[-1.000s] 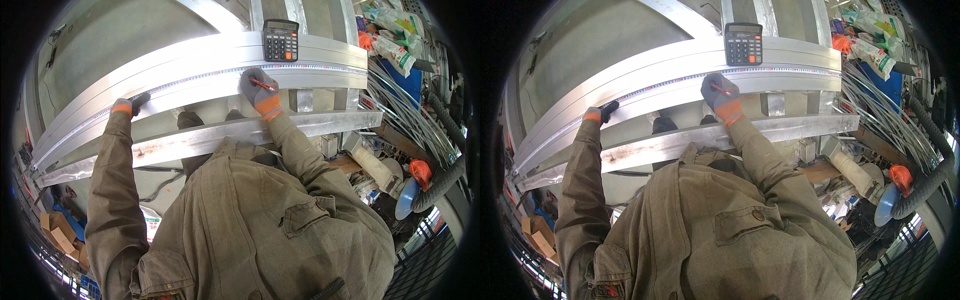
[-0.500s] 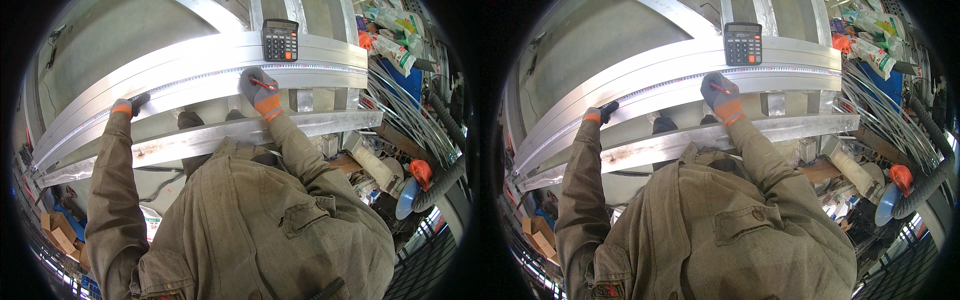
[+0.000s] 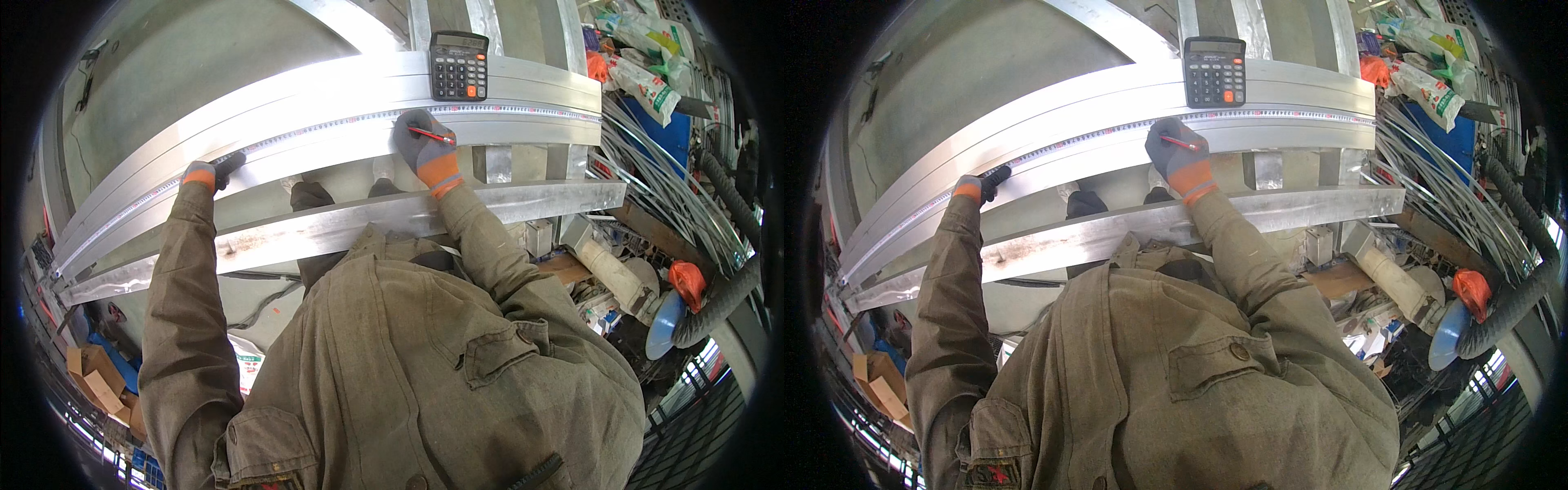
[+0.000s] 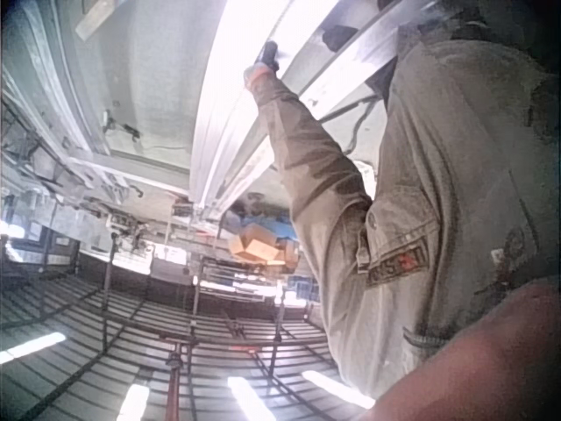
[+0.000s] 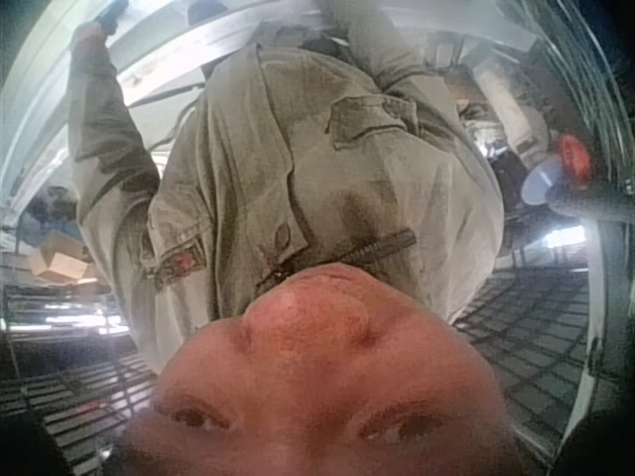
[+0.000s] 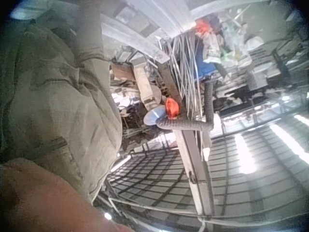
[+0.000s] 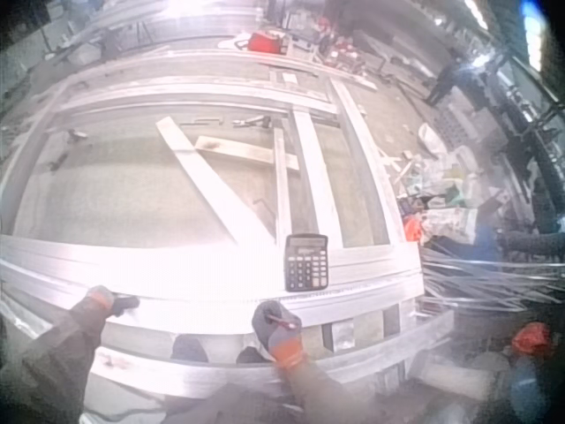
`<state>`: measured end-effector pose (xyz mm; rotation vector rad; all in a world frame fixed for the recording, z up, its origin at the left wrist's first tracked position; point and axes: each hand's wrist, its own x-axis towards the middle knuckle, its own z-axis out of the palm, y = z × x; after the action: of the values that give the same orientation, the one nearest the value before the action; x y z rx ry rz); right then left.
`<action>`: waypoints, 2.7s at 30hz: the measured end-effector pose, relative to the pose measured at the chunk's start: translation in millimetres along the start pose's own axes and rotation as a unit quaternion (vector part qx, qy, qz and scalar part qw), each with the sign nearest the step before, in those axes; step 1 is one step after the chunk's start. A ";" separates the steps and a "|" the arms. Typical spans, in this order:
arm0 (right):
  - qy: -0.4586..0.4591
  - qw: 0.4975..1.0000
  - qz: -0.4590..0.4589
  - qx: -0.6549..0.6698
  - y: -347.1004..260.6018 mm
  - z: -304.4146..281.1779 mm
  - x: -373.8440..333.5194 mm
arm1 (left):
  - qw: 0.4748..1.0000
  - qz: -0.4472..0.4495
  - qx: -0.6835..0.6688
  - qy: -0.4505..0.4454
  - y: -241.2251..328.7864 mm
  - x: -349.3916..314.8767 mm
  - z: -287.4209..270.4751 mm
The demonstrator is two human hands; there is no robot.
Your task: The person uses a tape measure and a red pencil to mark measurement points along a long aluminum profile. They repeatedly slide the tape measure along the profile and make small marks at measured intervals.
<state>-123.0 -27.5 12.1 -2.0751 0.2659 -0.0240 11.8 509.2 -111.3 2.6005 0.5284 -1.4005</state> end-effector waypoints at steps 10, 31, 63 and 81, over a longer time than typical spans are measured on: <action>-0.018 0.995 0.025 -0.091 6.8 -1.3 0.4 | 0.999 -0.021 0.030 -0.027 37.7 -46.8 -21.2; 0.180 0.959 -0.049 -0.215 42.1 -92.4 18.4 | 0.998 0.007 0.048 -0.049 41.6 -47.2 -25.6; 0.067 0.994 -0.081 -0.004 -28.5 44.0 -27.0 | 0.997 0.012 0.070 0.026 6.9 7.4 -3.2; 0.002 0.999 -0.050 0.001 -43.5 56.5 -16.6 | 0.997 0.017 0.075 0.031 5.0 6.7 -0.5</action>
<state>-124.3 44.9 23.0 -2.0843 0.1637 -0.0897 17.4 506.3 -116.8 2.7650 0.3994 -1.4037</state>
